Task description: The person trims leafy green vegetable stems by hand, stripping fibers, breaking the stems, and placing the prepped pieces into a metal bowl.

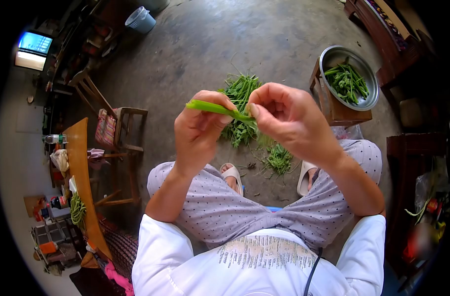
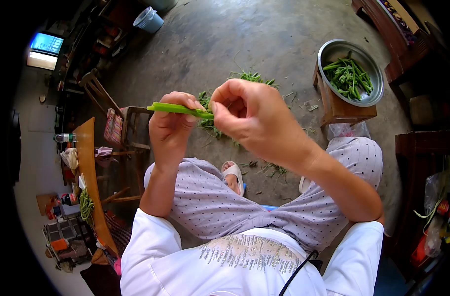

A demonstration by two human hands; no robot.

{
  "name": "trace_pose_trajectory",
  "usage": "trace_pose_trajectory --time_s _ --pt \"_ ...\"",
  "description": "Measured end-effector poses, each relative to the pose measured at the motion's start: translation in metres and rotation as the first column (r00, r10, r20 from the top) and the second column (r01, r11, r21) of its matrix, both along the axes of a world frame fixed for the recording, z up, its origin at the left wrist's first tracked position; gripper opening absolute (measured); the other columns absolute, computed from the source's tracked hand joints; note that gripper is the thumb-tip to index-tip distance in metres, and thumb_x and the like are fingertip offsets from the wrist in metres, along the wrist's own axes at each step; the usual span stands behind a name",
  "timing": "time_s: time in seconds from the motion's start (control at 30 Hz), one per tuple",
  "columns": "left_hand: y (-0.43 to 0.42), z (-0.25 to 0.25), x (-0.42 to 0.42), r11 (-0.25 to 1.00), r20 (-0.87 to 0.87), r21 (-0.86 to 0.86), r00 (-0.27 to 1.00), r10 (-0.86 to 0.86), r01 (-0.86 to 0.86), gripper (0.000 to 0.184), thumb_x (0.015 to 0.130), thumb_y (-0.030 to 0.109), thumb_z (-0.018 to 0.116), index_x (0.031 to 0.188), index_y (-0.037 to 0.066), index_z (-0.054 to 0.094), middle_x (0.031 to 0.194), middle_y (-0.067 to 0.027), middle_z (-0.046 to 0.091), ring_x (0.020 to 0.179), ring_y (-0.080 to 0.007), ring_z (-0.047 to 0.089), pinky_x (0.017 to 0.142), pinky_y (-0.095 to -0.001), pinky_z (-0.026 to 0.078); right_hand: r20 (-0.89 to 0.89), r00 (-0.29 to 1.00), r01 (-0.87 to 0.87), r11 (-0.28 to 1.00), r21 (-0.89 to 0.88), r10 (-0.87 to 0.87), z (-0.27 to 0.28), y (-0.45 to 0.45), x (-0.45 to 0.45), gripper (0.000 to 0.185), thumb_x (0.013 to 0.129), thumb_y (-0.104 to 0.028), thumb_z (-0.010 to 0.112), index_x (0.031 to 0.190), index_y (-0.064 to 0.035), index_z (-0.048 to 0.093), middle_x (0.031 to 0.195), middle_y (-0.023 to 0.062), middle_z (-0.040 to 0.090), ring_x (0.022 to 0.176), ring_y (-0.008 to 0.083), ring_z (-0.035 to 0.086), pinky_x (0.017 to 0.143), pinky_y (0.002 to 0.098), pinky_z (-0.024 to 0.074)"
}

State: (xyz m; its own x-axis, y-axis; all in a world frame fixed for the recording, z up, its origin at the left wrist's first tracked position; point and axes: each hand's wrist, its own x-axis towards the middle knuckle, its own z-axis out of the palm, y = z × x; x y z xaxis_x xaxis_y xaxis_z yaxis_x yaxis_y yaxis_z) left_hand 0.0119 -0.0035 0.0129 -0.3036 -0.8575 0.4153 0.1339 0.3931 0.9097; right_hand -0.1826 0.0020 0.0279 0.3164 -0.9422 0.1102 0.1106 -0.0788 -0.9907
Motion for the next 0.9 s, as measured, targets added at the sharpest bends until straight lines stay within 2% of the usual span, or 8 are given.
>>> trace_pose_trajectory --time_s 0.33,0.4,0.43,0.5,0.53,0.63,0.73,0.9 --pt "-0.01 -0.003 0.007 0.994 -0.143 0.085 0.988 -0.063 0.075 0.019 0.092 0.0 0.056 0.11 0.002 0.052 0.1 -0.0064 0.056 0.094 -0.0151 0.059 0.083 -0.0277 0.049 0.384 0.89 -0.33 0.928 0.173 0.245 -0.001 -0.016 -0.028 0.022 0.096 -0.02 0.054 0.099 0.0012 0.056 0.087 0.006 0.064 0.074 0.007 0.055 0.065 0.0233 0.0457" --pt "-0.009 -0.002 0.01 0.992 -0.156 0.106 0.987 -0.047 0.064 0.019 0.092 0.0 0.056 0.11 0.003 0.052 0.101 -0.0059 0.056 0.094 -0.0148 0.059 0.083 -0.0278 0.049 -0.119 0.978 -0.158 0.981 0.116 0.172 -0.002 -0.019 -0.037 0.02 0.094 -0.018 0.055 0.1 0.0016 0.055 0.079 0.0071 0.061 0.071 0.0094 0.055 0.064 0.0243 0.0453" --pt "-0.008 -0.001 0.011 0.99 -0.17 0.131 0.985 -0.035 0.057 0.02 0.092 0.001 0.056 0.111 0.003 0.052 0.101 -0.0055 0.056 0.095 -0.0145 0.059 0.083 -0.0279 0.049 -0.12 0.977 -0.162 0.98 0.114 0.175 -0.007 -0.02 -0.042 0.02 0.094 -0.018 0.055 0.1 0.0016 0.055 0.079 0.0071 0.061 0.071 0.0094 0.055 0.064 0.0243 0.0453" --pt "-0.006 0.001 0.012 0.989 -0.17 0.144 0.985 -0.009 0.034 0.02 0.091 0.001 0.057 0.111 0.003 0.052 0.102 -0.005 0.056 0.095 -0.0139 0.059 0.083 -0.0274 0.049 -0.694 0.605 0.029 0.882 -0.47 -0.39 -0.023 -0.025 -0.052 0.011 0.092 -0.01 0.053 0.095 0.0005 0.052 0.077 0.005 0.058 0.068 0.0081 0.053 0.059 0.0253 0.041" --pt "-0.005 0.001 0.011 0.987 -0.168 0.159 0.986 0.012 0.015 0.021 0.091 0.001 0.057 0.111 0.002 0.052 0.103 -0.0046 0.057 0.095 -0.0133 0.059 0.082 -0.0269 0.049 -0.689 0.504 0.077 0.822 -0.565 -0.521 -0.03 -0.028 -0.053 0.012 0.086 -0.004 0.058 0.097 0.0005 0.056 0.077 0.0051 0.058 0.068 0.0102 0.055 0.061 0.0278 0.0423" --pt "-0.004 0.001 0.01 0.983 -0.134 0.173 0.99 -0.035 0.059 0.021 0.091 -0.001 0.057 0.112 0.002 0.053 0.103 -0.0042 0.056 0.096 -0.0118 0.058 0.083 -0.0256 0.049 -0.503 0.829 0.033 0.917 -0.397 -0.247 0.007 -0.018 -0.039 0.014 0.082 0.0 0.063 0.096 -0.0007 0.063 0.078 0.0047 0.059 0.07 0.0122 0.058 0.062 0.0269 0.0452" --pt "0.0 0.001 0.003 0.985 -0.125 0.166 0.992 -0.023 0.044 0.023 0.09 -0.003 0.058 0.111 0.001 0.052 0.104 -0.0043 0.057 0.096 -0.011 0.058 0.084 -0.0242 0.048 -0.222 0.95 0.08 0.856 -0.511 -0.221 0.008 -0.006 -0.019 0.01 0.079 -0.003 0.068 0.089 -0.0055 0.07 0.08 0.0094 0.061 0.071 0.0221 0.063 0.061 0.0301 0.0495" --pt "0.001 0.0 0.0 0.992 -0.059 0.122 0.998 -0.018 0.025 0.025 0.088 -0.004 0.06 0.112 0.001 0.052 0.105 -0.005 0.057 0.098 -0.0104 0.058 0.086 -0.0235 0.047 -0.235 0.919 0.125 0.8 -0.587 -0.316 0.006 0.003 -0.005 0.01 0.078 -0.004 0.07 0.088 -0.0051 0.069 0.08 0.0088 0.061 0.07 0.0218 0.063 0.061 0.0306 0.0497"
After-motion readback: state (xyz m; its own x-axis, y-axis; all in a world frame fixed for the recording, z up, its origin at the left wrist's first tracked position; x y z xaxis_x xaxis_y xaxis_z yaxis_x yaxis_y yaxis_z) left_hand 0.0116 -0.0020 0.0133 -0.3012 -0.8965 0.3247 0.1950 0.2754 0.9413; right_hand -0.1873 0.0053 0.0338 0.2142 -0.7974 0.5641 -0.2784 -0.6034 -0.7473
